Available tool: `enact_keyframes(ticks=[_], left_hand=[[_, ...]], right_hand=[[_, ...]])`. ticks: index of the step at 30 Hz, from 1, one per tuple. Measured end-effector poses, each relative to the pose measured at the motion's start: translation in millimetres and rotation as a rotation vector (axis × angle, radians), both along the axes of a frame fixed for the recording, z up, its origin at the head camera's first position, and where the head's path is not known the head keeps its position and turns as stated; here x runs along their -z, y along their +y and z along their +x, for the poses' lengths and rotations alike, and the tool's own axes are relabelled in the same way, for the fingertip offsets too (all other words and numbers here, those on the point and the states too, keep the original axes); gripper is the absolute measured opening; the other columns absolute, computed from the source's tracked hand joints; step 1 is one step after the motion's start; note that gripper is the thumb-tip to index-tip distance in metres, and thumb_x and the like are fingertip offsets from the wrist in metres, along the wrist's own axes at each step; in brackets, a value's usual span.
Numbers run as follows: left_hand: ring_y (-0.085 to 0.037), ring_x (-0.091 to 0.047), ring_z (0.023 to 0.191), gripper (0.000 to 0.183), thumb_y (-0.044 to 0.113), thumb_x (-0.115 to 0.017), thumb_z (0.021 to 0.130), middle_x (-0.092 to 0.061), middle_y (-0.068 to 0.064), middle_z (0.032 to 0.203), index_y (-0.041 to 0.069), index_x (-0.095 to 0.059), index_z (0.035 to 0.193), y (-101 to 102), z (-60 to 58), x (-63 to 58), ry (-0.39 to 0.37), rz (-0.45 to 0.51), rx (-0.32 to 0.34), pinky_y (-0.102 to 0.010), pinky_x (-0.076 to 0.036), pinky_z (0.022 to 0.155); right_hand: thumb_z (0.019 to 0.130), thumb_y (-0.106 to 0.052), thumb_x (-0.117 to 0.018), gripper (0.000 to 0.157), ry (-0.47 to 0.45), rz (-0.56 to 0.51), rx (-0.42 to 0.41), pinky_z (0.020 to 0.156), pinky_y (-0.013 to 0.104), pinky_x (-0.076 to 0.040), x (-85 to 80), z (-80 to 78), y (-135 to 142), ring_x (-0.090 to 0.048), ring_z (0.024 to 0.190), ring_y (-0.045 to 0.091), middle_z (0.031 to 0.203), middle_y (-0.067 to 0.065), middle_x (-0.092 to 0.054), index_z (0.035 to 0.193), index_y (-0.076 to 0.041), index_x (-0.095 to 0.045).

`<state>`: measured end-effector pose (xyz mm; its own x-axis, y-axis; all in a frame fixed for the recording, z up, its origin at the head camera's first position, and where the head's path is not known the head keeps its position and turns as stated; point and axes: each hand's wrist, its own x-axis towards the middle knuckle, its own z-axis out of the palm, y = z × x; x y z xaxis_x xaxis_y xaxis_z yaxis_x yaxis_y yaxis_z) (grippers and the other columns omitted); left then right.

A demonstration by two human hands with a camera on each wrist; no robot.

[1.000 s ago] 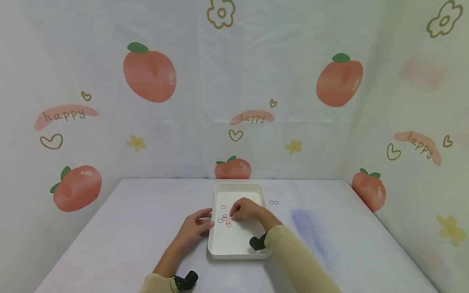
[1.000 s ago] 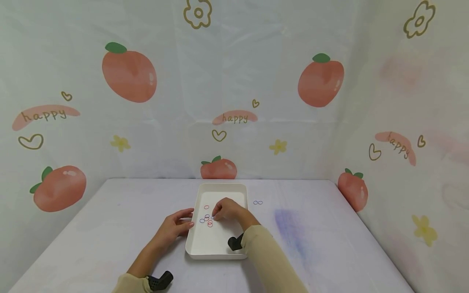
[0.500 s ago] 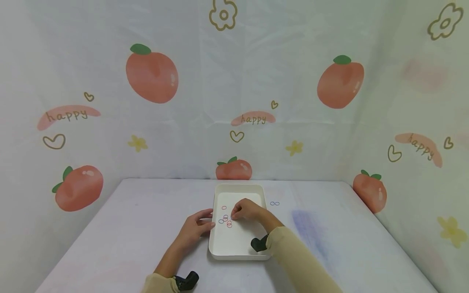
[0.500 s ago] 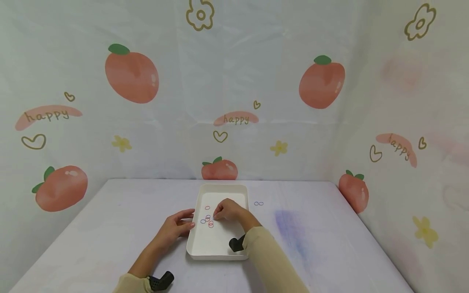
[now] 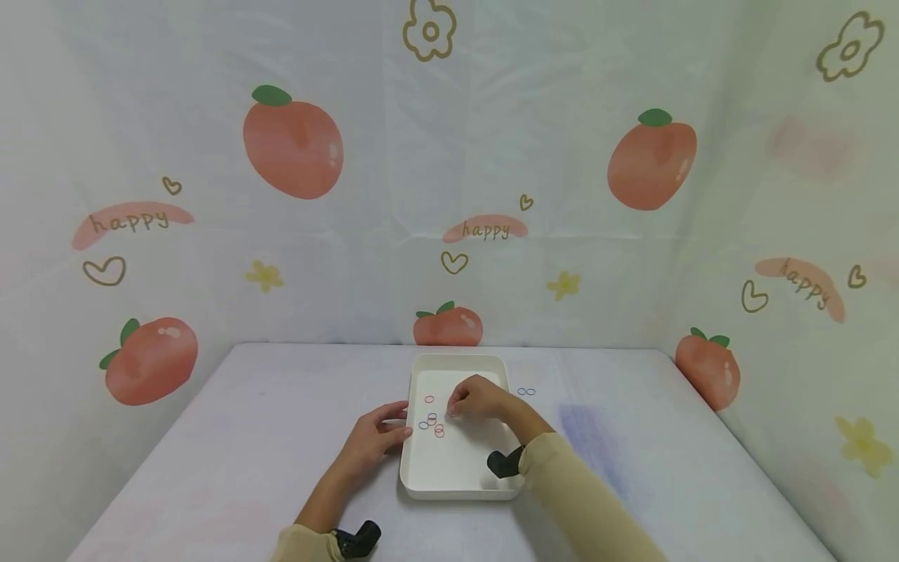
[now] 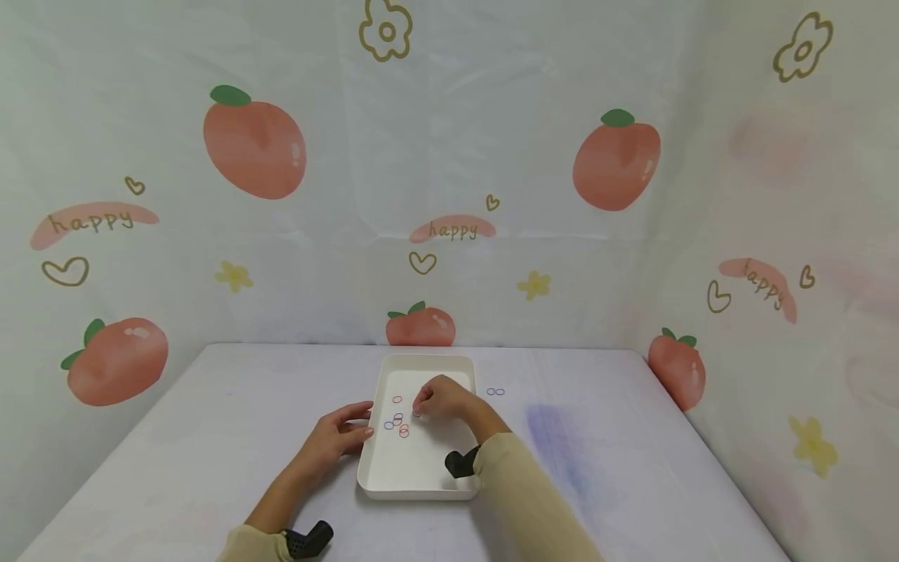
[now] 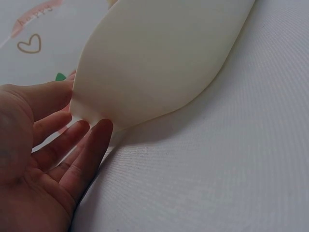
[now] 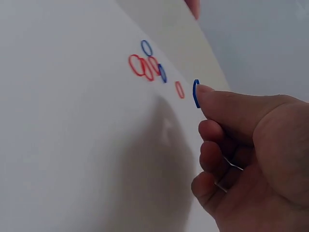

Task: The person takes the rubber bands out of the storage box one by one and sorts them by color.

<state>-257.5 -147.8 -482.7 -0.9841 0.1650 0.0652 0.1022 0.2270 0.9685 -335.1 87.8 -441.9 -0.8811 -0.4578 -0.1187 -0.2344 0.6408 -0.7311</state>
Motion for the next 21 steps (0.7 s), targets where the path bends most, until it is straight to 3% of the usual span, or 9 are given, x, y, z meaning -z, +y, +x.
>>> enact_keyframes(ticks=[13,21], left_hand=[[-0.027,-0.065,0.100,0.053,0.012,-0.072,0.088,-0.060,-0.018,0.124,0.001,-0.053,0.136,1.6,-0.4,0.5,-0.003,-0.011,-0.016,-0.036,-0.055,0.075],[-0.026,-0.065,0.100,0.054,0.014,-0.073,0.087,-0.060,-0.017,0.124,0.002,-0.054,0.136,1.5,-0.1,-0.9,-0.017,-0.018,-0.035,-0.037,-0.055,0.075]], right_hand=[[0.088,-0.008,-0.071,0.004,0.078,-0.082,0.021,0.075,0.032,-0.046,-19.4,-0.7,31.5,-0.054,0.079,0.014,0.079,-0.002,-0.064,0.085,-0.005,-0.072],[0.089,-0.006,-0.069,0.005,0.162,-0.113,0.045,0.071,0.030,-0.045,-20.6,0.9,54.4,-0.053,0.077,0.014,0.081,-0.001,-0.063,0.085,-0.004,-0.071]])
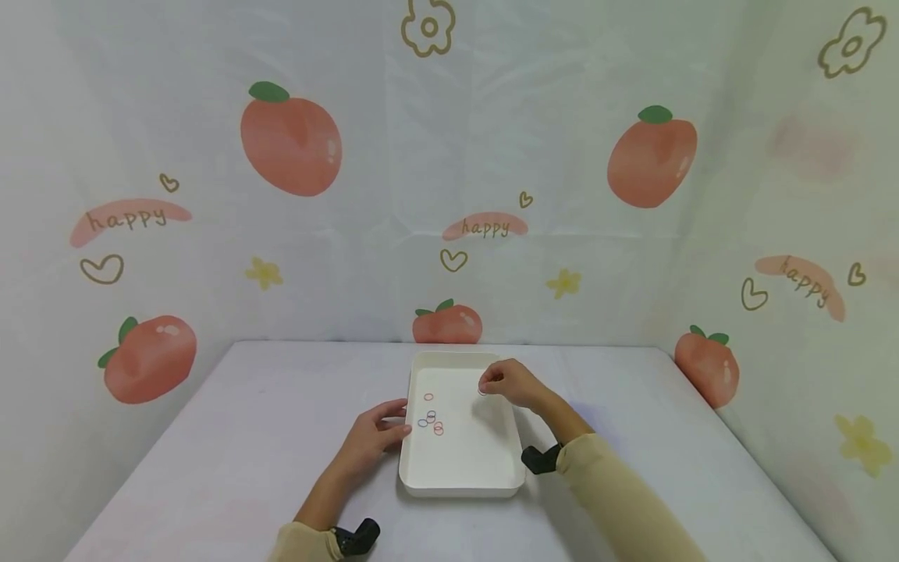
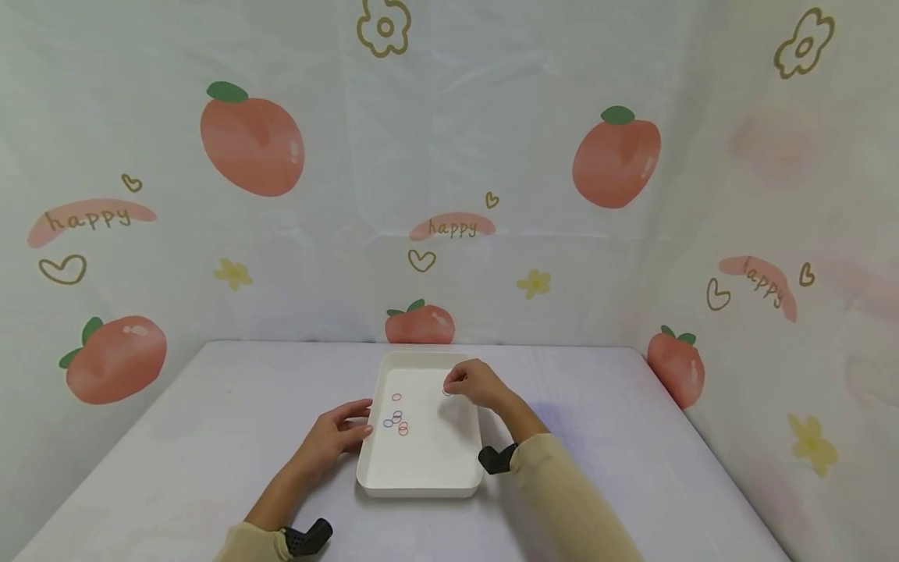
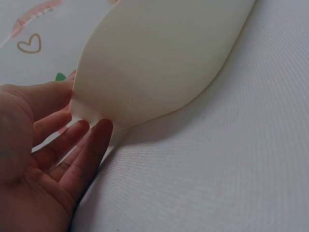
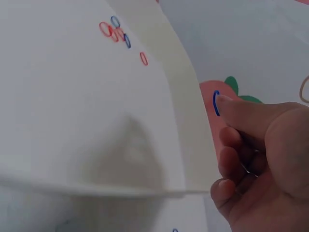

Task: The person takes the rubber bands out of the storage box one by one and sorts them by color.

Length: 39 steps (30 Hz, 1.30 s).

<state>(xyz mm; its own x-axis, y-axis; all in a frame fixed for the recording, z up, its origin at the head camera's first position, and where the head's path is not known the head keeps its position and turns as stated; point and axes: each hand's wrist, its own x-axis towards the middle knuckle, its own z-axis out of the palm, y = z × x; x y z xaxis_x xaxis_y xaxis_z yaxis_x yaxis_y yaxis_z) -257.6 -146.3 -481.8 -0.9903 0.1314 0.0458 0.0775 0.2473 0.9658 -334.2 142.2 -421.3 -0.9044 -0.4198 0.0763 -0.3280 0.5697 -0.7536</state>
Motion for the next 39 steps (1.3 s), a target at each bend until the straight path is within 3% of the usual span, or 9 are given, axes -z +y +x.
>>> enact_keyframes(ticks=[5,11,23,29,39], left_hand=[[-0.025,-0.065,0.100,0.052,0.014,-0.072,0.088,-0.060,-0.015,0.125,0.005,-0.054,0.136,1.1,-0.8,1.7,-0.009,-0.026,-0.017,-0.036,-0.055,0.076],[-0.024,-0.065,0.099,0.053,0.016,-0.073,0.088,-0.060,-0.014,0.125,0.008,-0.055,0.137,0.9,-2.4,3.1,-0.012,-0.041,-0.024,-0.036,-0.055,0.077],[-0.026,-0.065,0.099,0.051,0.012,-0.073,0.087,-0.061,-0.015,0.123,0.005,-0.056,0.135,2.3,0.7,-0.2,-0.002,-0.018,-0.029,-0.037,-0.055,0.076],[-0.026,-0.065,0.100,0.051,0.012,-0.073,0.087,-0.061,-0.015,0.123,0.005,-0.056,0.135,2.1,0.2,-0.8,0.000,-0.018,-0.028,-0.037,-0.055,0.076],[-0.026,-0.064,0.100,0.052,0.015,-0.074,0.087,-0.061,-0.015,0.122,0.004,-0.056,0.134,1.0,0.3,0.3,0.007,-0.031,-0.018,-0.037,-0.054,0.075]], right_hand=[[0.088,-0.005,-0.069,0.005,0.050,0.004,0.067,0.066,0.029,-0.045,2.4,1.1,13.9,-0.053,0.074,0.015,0.078,-0.001,-0.062,0.083,-0.005,-0.069],[0.087,-0.006,-0.071,0.005,0.077,-0.003,0.210,0.065,0.029,-0.047,10.6,4.4,31.3,-0.054,0.075,0.017,0.080,0.002,-0.061,0.084,-0.003,-0.068],[0.088,-0.005,-0.068,0.005,0.123,0.041,0.412,0.077,0.038,-0.045,33.5,-1.8,62.0,-0.057,0.087,0.025,0.087,0.008,-0.063,0.086,-0.001,-0.069],[0.088,-0.005,-0.067,0.005,0.111,0.064,0.470,0.081,0.043,-0.044,39.5,-9.0,70.0,-0.057,0.087,0.028,0.088,0.011,-0.064,0.086,0.000,-0.069],[0.086,-0.004,-0.068,0.007,0.108,0.088,0.520,0.072,0.038,-0.044,43.7,-9.9,76.5,-0.056,0.078,0.025,0.079,0.008,-0.064,0.082,0.002,-0.068]])
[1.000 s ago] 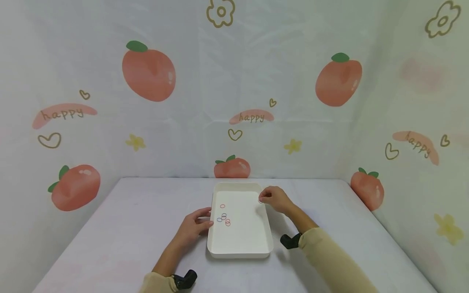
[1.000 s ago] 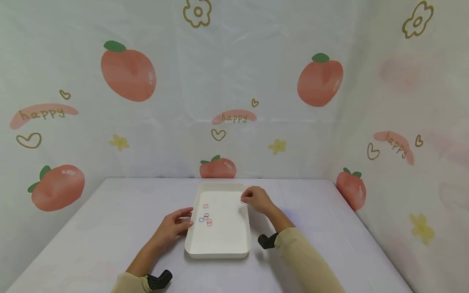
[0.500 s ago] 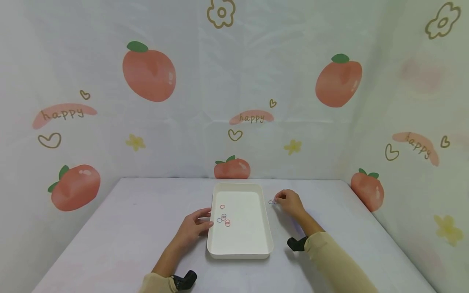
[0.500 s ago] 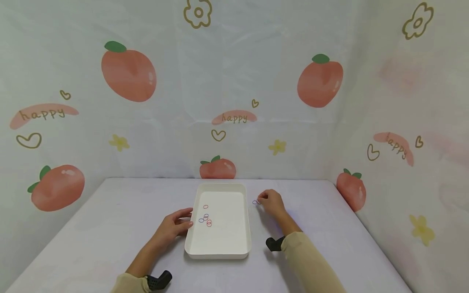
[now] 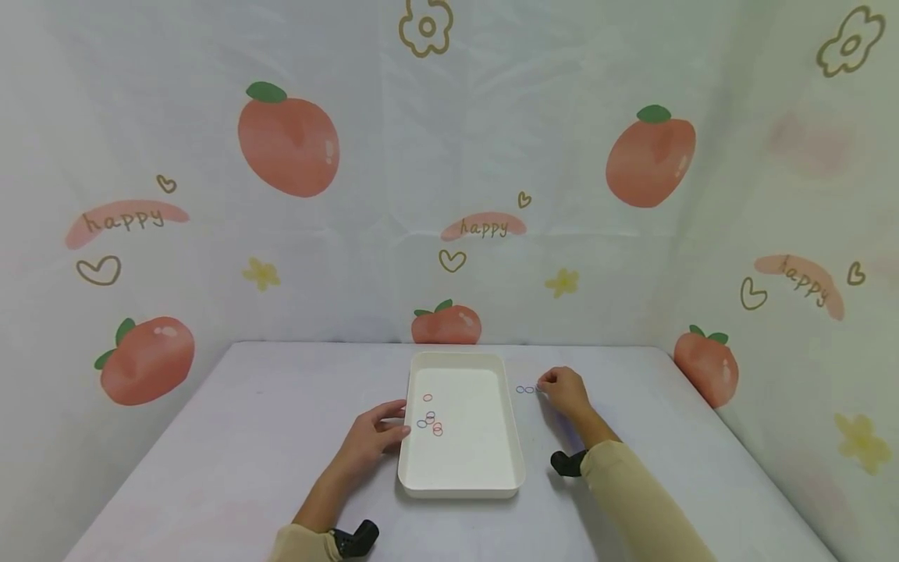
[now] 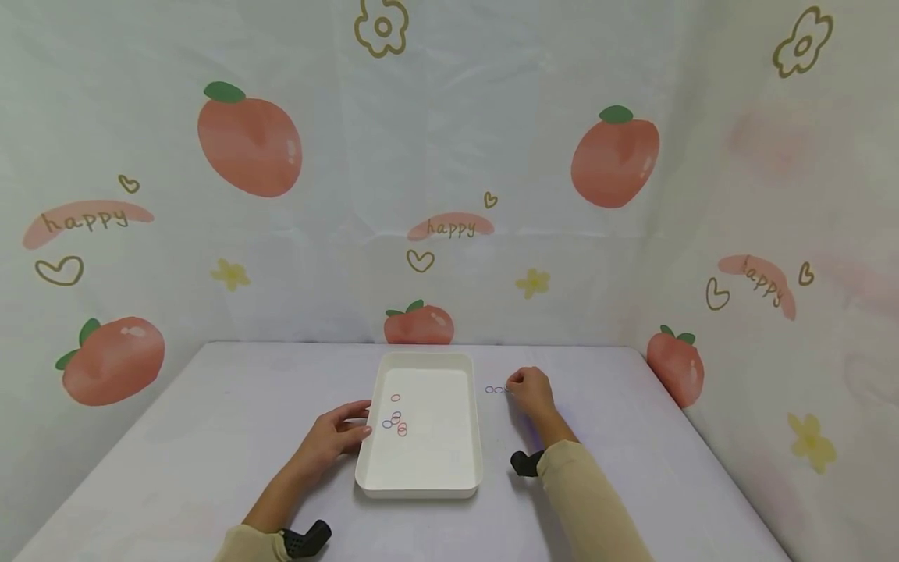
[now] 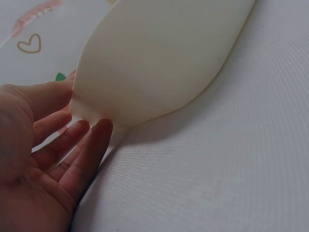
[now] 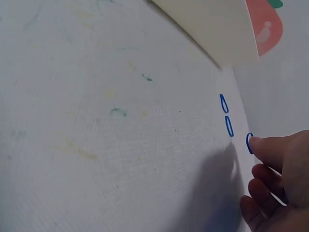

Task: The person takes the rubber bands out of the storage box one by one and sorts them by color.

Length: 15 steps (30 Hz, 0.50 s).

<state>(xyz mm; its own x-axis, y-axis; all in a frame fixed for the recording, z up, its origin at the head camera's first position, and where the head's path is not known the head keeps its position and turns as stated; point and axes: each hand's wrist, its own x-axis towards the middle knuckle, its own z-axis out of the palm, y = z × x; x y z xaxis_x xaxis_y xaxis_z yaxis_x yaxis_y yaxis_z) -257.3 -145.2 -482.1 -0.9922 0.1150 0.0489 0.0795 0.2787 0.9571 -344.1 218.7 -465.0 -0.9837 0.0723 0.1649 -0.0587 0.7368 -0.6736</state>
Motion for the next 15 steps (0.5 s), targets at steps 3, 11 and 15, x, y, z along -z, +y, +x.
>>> enact_keyframes(ticks=[3,11,15], left_hand=[[-0.026,-0.064,0.100,0.052,0.015,-0.073,0.087,-0.061,-0.015,0.123,0.005,-0.055,0.135,-0.3,0.2,0.7,-0.005,-0.005,0.001,-0.036,-0.054,0.076],[-0.026,-0.064,0.100,0.052,0.014,-0.072,0.088,-0.060,-0.016,0.124,0.004,-0.054,0.136,-1.7,-0.2,2.2,0.002,0.005,0.013,-0.037,-0.055,0.078],[-0.026,-0.064,0.099,0.052,0.014,-0.072,0.088,-0.060,-0.016,0.124,0.003,-0.054,0.136,-2.0,-1.3,2.1,0.001,0.015,0.020,-0.036,-0.055,0.077]], right_hand=[[0.085,-0.003,-0.068,0.007,-0.010,0.014,0.013,0.068,0.035,-0.044,1.6,-0.2,1.0,-0.054,0.074,0.023,0.075,0.006,-0.062,0.079,0.001,-0.068],[0.084,-0.003,-0.069,0.009,-0.022,0.022,0.010,0.067,0.034,-0.042,4.1,-2.6,0.8,-0.053,0.071,0.022,0.072,0.004,-0.061,0.076,0.000,-0.067],[0.084,-0.004,-0.070,0.010,-0.023,0.041,0.009,0.067,0.035,-0.042,5.1,-3.6,0.7,-0.054,0.071,0.022,0.070,0.003,-0.061,0.075,-0.001,-0.068]])
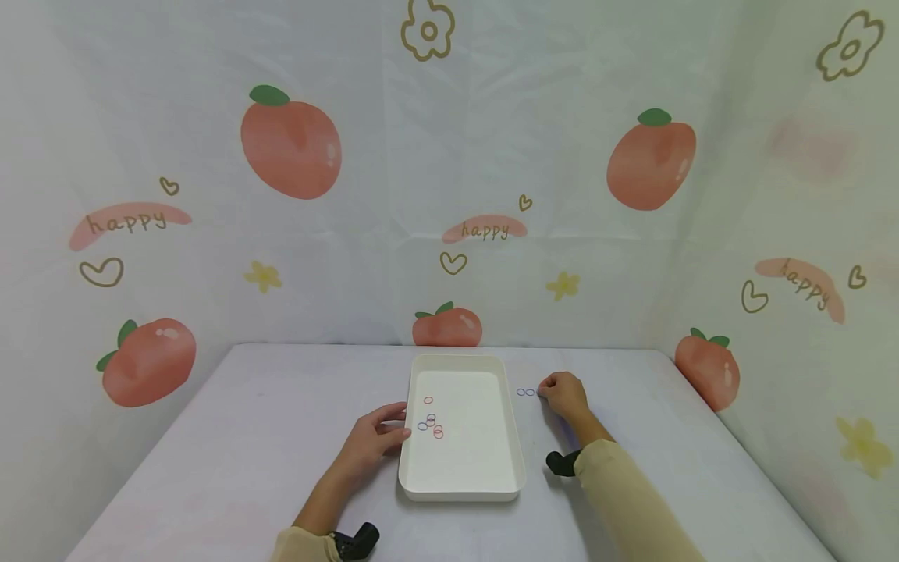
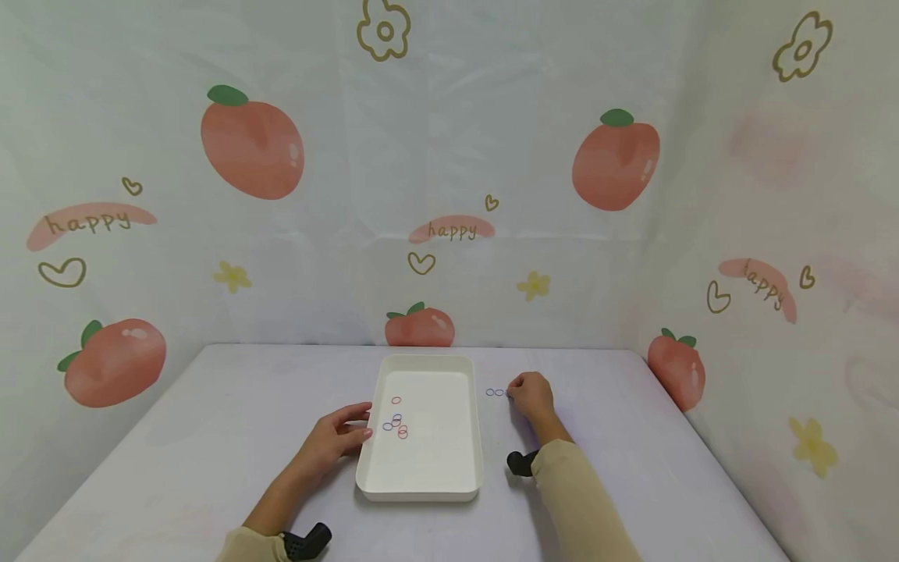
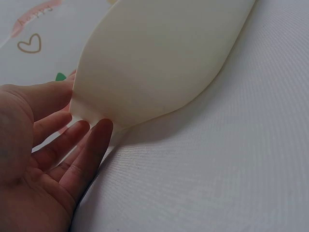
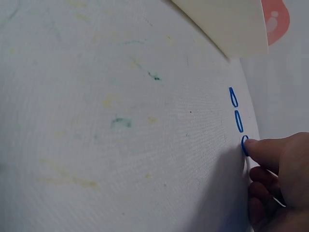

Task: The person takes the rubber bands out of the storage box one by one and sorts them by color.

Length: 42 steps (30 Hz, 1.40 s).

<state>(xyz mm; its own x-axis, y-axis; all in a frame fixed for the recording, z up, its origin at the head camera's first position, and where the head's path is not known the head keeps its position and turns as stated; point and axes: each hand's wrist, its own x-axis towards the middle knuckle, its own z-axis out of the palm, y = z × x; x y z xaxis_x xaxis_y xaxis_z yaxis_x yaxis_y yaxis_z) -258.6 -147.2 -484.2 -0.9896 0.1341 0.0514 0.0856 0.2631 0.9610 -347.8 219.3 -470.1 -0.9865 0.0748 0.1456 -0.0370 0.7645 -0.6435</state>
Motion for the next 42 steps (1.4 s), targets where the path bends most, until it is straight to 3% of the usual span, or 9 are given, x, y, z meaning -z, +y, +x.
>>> enact_keyframes(ticks=[8,22,36,42], left_hand=[[-0.026,-0.064,0.100,0.052,0.015,-0.072,0.088,-0.060,-0.017,0.124,0.004,-0.053,0.136,2.2,1.8,-1.9,-0.001,-0.007,0.007,-0.036,-0.055,0.077],[-0.026,-0.065,0.100,0.052,0.015,-0.072,0.088,-0.060,-0.017,0.124,0.002,-0.054,0.136,3.3,2.0,-3.3,0.003,-0.013,0.005,-0.036,-0.055,0.076],[-0.025,-0.065,0.100,0.051,0.016,-0.071,0.089,-0.060,-0.015,0.124,0.004,-0.054,0.136,-0.3,0.4,-3.2,0.001,-0.027,-0.008,-0.036,-0.055,0.077],[-0.025,-0.064,0.100,0.051,0.015,-0.071,0.089,-0.061,-0.014,0.123,0.005,-0.054,0.136,1.2,2.1,-2.8,-0.007,-0.021,-0.019,-0.036,-0.055,0.076]], right_hand=[[0.083,-0.005,-0.070,0.008,0.000,-0.020,0.035,0.068,0.035,-0.043,1.0,0.5,0.5,-0.055,0.073,0.023,0.073,0.005,-0.063,0.076,-0.001,-0.069],[0.091,-0.011,-0.065,0.016,-0.008,-0.193,0.083,0.079,0.042,-0.044,-9.1,1.5,3.1,-0.058,0.088,0.030,0.092,0.014,-0.068,0.095,0.004,-0.069],[0.093,-0.013,-0.065,0.019,-0.009,-0.383,0.050,0.074,0.032,-0.047,-29.9,9.0,-22.5,-0.056,0.089,0.026,0.096,0.012,-0.064,0.103,0.003,-0.067],[0.094,-0.012,-0.064,0.019,-0.021,-0.509,0.034,0.077,0.036,-0.050,-40.4,11.3,-40.3,-0.056,0.097,0.037,0.096,0.012,-0.063,0.105,0.003,-0.065]])
